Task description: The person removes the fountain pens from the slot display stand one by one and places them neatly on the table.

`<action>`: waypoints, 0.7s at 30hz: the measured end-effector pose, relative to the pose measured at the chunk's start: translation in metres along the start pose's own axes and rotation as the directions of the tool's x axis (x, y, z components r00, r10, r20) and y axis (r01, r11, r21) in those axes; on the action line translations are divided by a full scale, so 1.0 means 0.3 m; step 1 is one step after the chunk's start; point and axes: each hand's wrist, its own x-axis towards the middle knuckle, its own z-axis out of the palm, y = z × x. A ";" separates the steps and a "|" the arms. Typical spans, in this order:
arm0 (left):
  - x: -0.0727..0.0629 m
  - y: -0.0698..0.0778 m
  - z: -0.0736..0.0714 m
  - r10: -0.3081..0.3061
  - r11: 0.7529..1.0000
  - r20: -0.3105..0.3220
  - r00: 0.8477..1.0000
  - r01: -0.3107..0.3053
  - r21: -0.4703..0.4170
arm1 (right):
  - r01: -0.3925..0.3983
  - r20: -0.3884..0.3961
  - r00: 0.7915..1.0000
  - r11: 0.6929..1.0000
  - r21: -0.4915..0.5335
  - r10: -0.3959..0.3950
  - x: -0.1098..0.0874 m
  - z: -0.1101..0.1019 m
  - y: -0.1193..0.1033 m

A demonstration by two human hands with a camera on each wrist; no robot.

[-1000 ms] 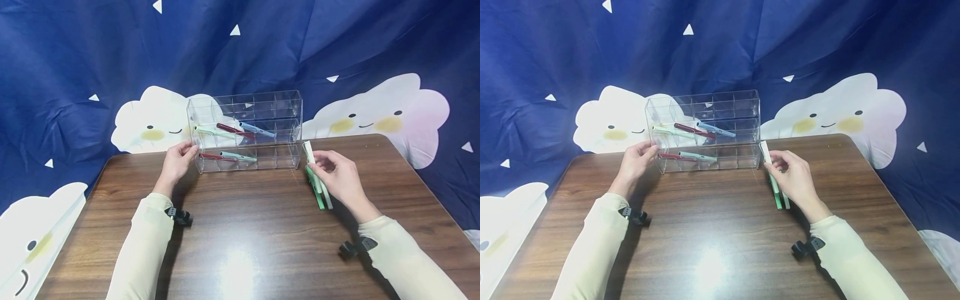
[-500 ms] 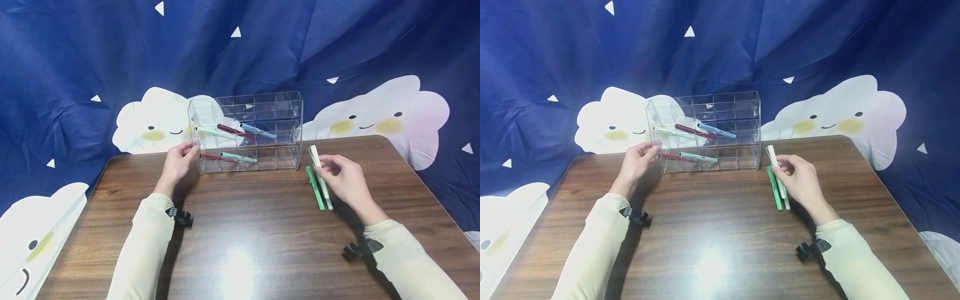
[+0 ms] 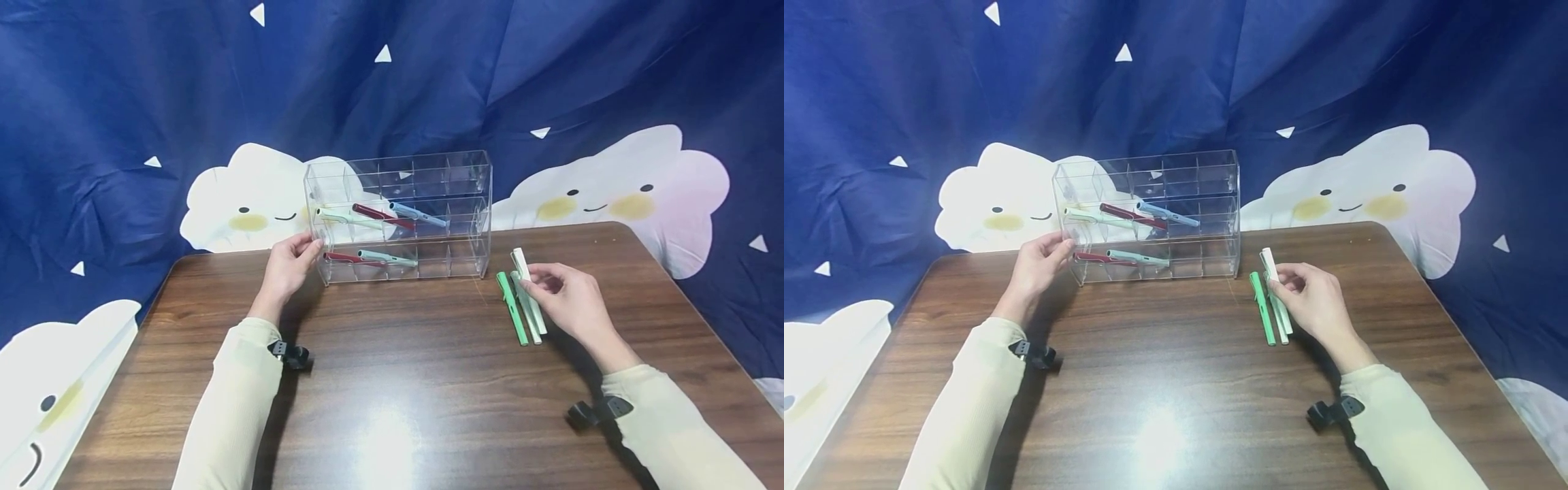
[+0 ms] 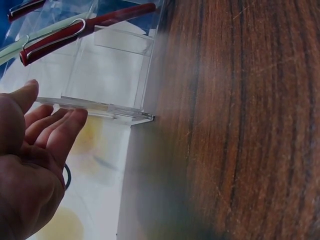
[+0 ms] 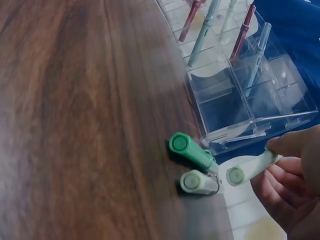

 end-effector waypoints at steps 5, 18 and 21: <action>-0.004 -0.003 0.005 0.004 1.000 0.000 1.000 -0.004 0.010 | -0.031 0.032 0.999 0.998 -0.053 0.032 -0.009 -0.007 0.027; 0.001 0.002 0.004 0.004 1.000 -0.014 1.000 -0.004 0.015 | -0.072 0.065 0.994 0.984 -0.160 0.083 -0.005 -0.009 0.068; 0.001 -0.001 0.002 0.009 1.000 -0.015 1.000 -0.008 0.014 | -0.075 0.089 0.992 0.982 -0.174 0.092 -0.006 -0.003 0.076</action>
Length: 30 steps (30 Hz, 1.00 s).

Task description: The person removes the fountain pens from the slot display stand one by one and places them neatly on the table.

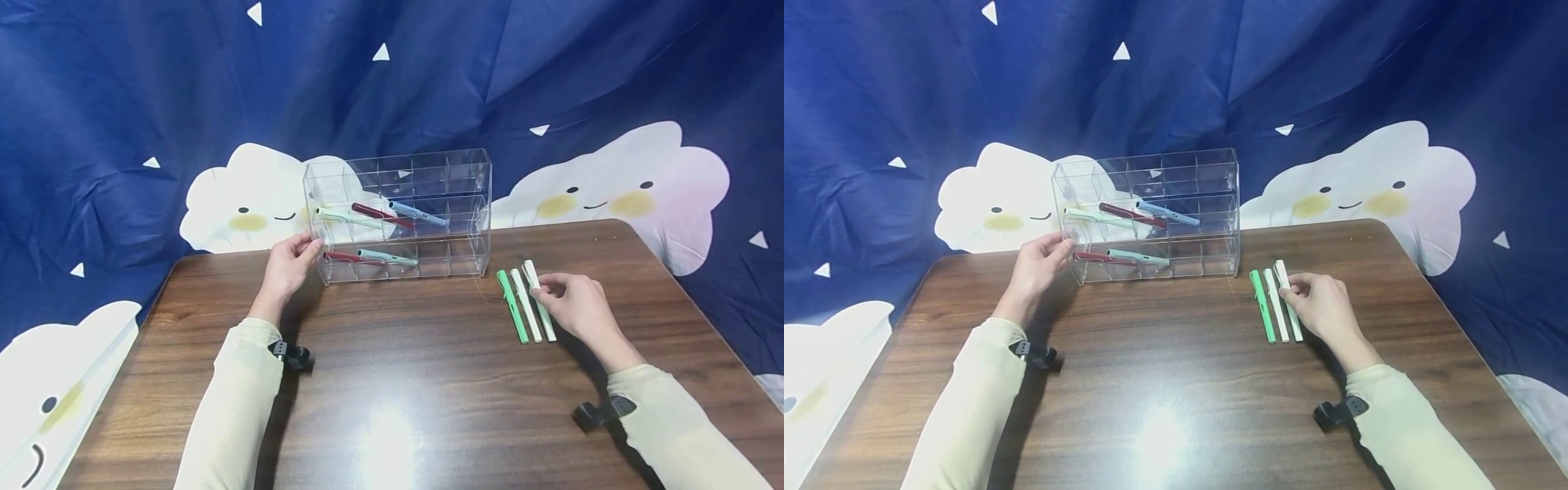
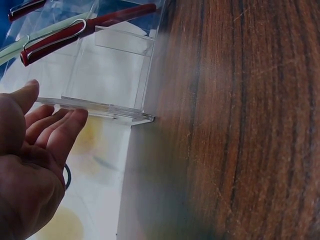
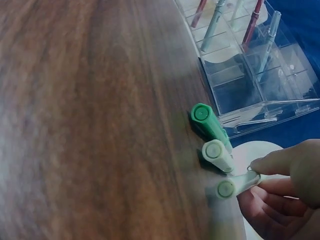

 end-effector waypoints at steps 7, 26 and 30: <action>-0.003 -0.002 -0.003 -0.004 1.000 0.003 1.000 0.004 -0.020 | -0.020 0.049 0.999 1.000 -0.017 0.021 0.005 0.014 0.005; -0.002 -0.005 -0.002 0.002 1.000 -0.006 1.000 -0.002 -0.016 | -0.062 0.176 0.981 0.995 -0.079 0.075 0.042 0.011 -0.003; 0.003 -0.009 -0.003 0.006 1.000 -0.009 1.000 -0.006 -0.014 | -0.058 0.172 0.983 0.995 -0.079 0.071 0.043 0.010 0.000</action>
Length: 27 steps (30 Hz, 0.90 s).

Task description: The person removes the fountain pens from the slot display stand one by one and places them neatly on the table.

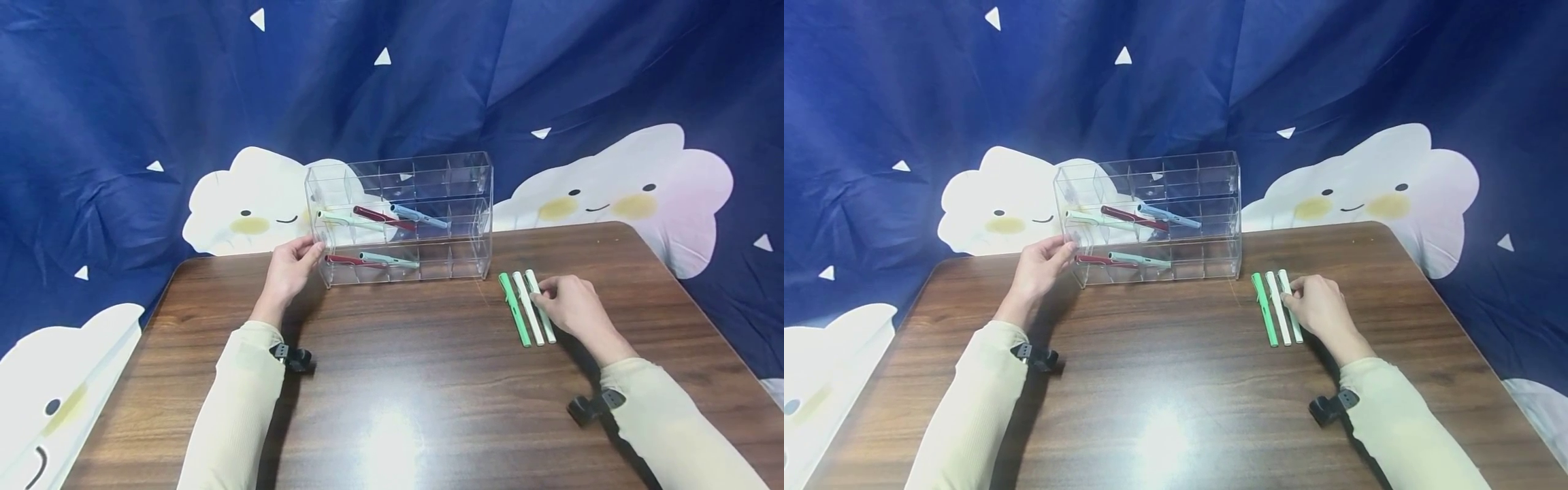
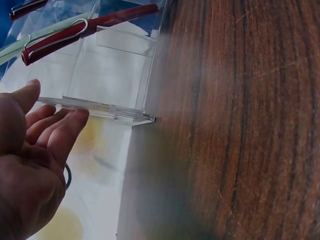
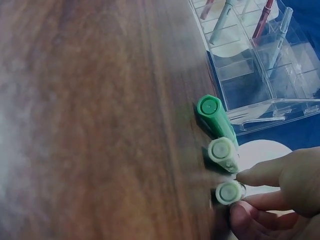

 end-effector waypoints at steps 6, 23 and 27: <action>0.003 -0.001 0.000 -0.002 1.000 -0.003 1.000 0.002 -0.003 | 0.026 -0.067 0.997 1.000 0.015 -0.025 -0.010 -0.003 0.005; -0.005 0.002 -0.006 -0.007 1.000 0.002 1.000 0.007 -0.028 | 0.116 -0.224 0.972 0.978 0.171 -0.076 -0.010 -0.031 -0.047; 0.003 0.001 -0.001 -0.012 0.999 0.014 1.000 0.012 -0.039 | 0.146 -0.233 0.969 0.957 0.249 -0.087 -0.007 -0.030 -0.054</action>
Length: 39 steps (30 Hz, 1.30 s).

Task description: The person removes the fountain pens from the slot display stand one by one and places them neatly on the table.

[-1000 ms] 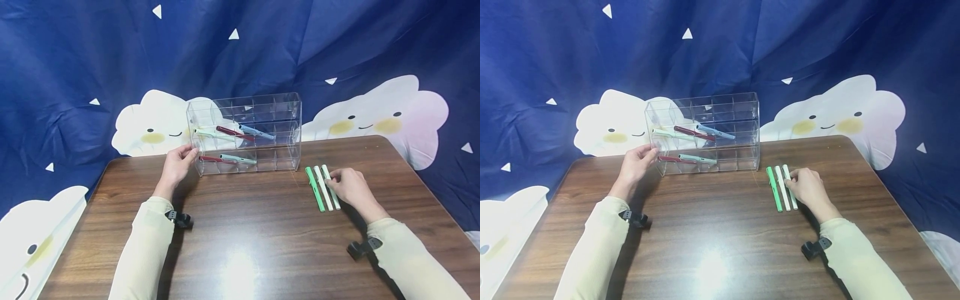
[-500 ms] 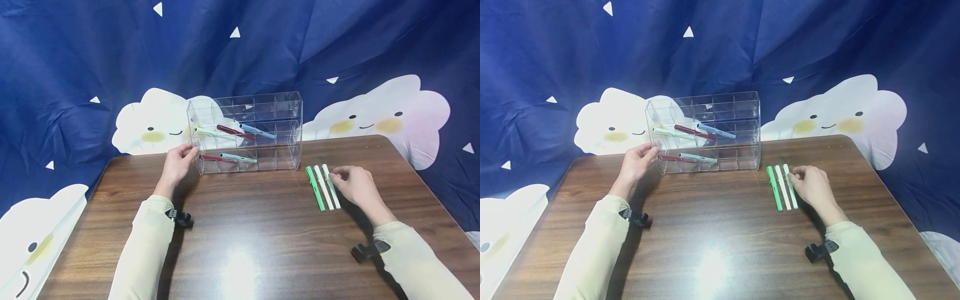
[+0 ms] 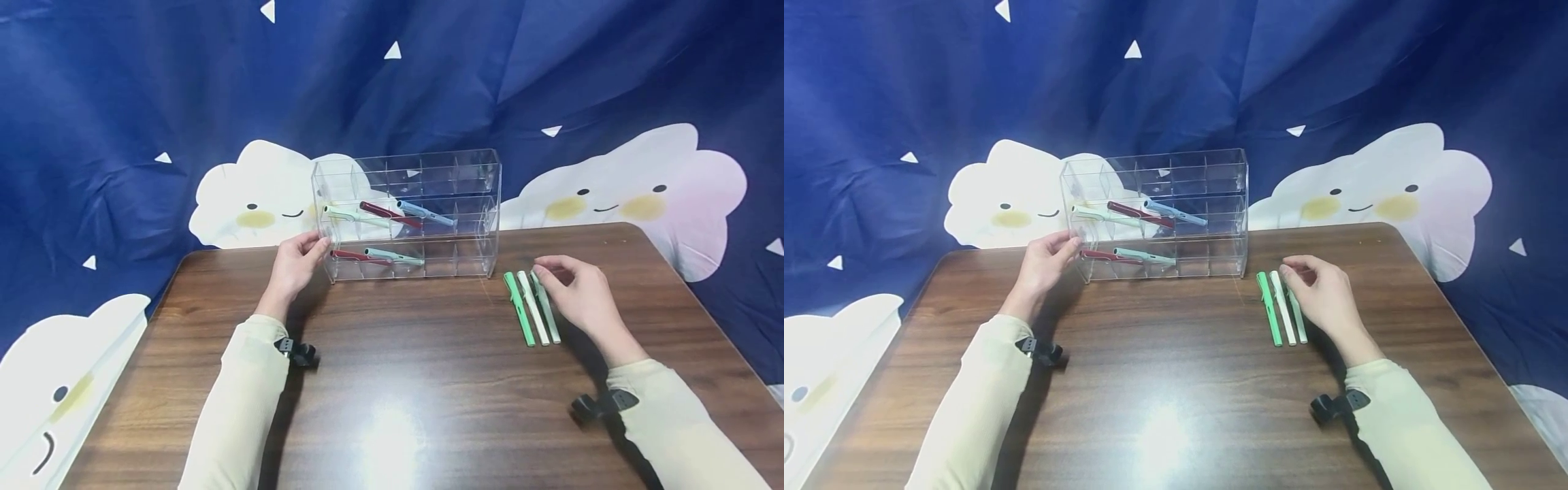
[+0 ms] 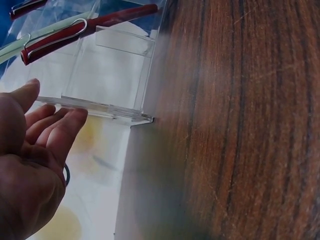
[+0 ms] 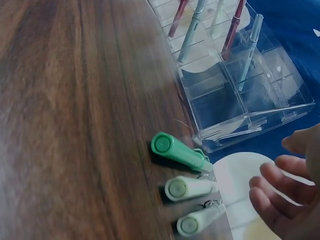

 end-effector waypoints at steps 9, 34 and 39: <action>0.000 -0.004 0.001 0.012 1.000 -0.002 1.000 -0.012 0.014 | 0.046 -0.037 0.998 0.994 0.101 -0.042 0.009 0.016 -0.045; 0.005 -0.008 0.001 0.022 1.000 0.009 1.000 -0.022 -0.002 | 0.216 -0.011 0.976 0.966 0.141 -0.217 0.143 0.059 -0.186; 0.003 -0.011 -0.001 0.013 1.000 0.012 1.000 -0.013 -0.024 | 0.234 -0.010 0.972 0.959 0.161 -0.235 0.173 0.073 -0.207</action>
